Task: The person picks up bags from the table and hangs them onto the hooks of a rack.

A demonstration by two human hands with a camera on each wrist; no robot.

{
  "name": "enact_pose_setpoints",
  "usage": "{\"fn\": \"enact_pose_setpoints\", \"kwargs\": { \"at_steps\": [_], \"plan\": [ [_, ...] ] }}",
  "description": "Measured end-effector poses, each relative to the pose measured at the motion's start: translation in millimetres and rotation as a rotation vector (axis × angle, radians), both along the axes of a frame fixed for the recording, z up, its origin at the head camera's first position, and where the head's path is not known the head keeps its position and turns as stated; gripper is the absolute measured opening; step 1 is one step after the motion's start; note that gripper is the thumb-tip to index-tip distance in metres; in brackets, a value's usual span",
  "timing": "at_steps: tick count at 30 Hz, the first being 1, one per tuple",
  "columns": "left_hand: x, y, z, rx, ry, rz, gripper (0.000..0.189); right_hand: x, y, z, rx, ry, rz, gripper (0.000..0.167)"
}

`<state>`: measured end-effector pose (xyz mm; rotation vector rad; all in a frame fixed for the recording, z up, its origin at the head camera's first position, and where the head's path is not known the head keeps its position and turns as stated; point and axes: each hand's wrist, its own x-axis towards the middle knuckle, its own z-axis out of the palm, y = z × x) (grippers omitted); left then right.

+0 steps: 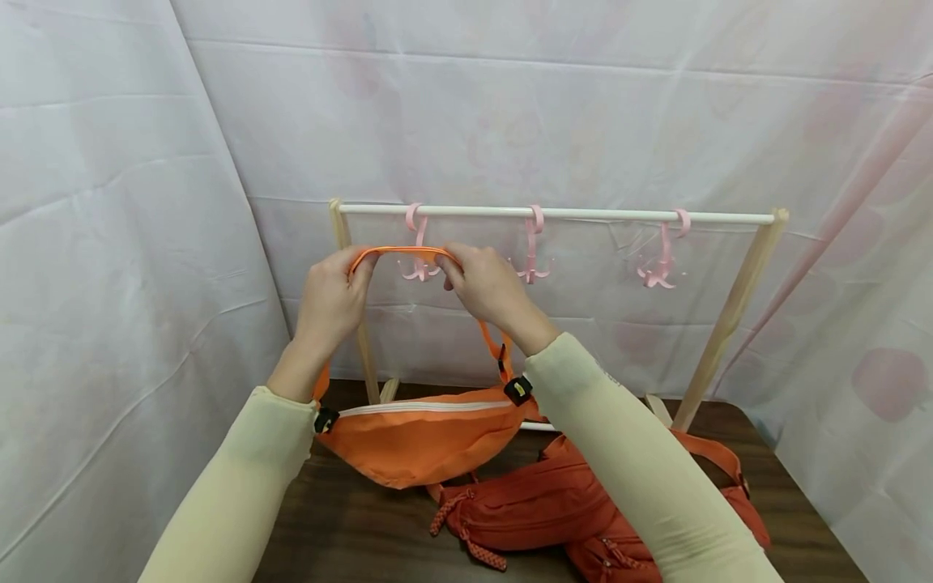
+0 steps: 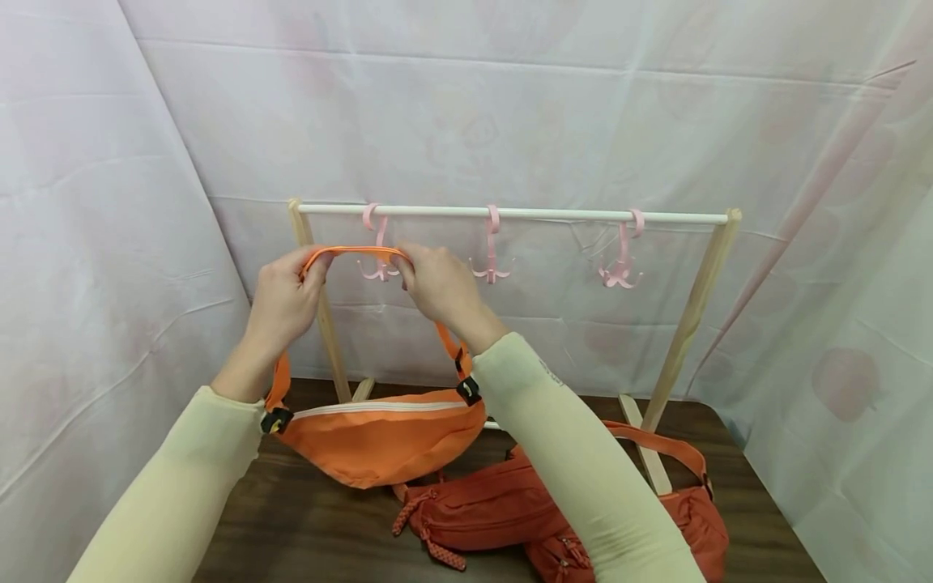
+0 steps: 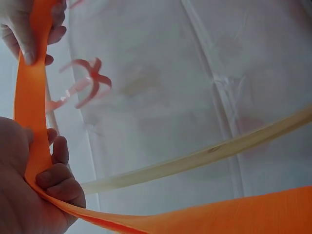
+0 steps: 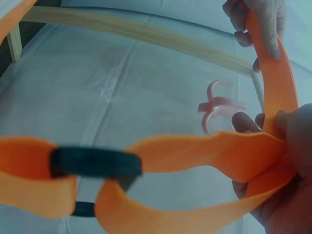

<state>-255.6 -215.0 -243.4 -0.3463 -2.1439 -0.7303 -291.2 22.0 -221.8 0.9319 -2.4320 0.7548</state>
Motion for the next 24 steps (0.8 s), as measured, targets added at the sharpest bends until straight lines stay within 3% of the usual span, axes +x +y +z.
{"fn": "enact_pose_setpoints", "kwargs": {
  "at_steps": [15, 24],
  "plan": [
    [-28.8, -1.2, 3.9, 0.024, -0.104, 0.077, 0.037, -16.2, -10, -1.1, 0.006, -0.026, -0.077, 0.024],
    [-39.6, -0.1, 0.5, 0.050, -0.245, 0.070, 0.044, -20.6, -13, -7.1, 0.039, -0.019, -0.116, 0.024]
  ]
}}
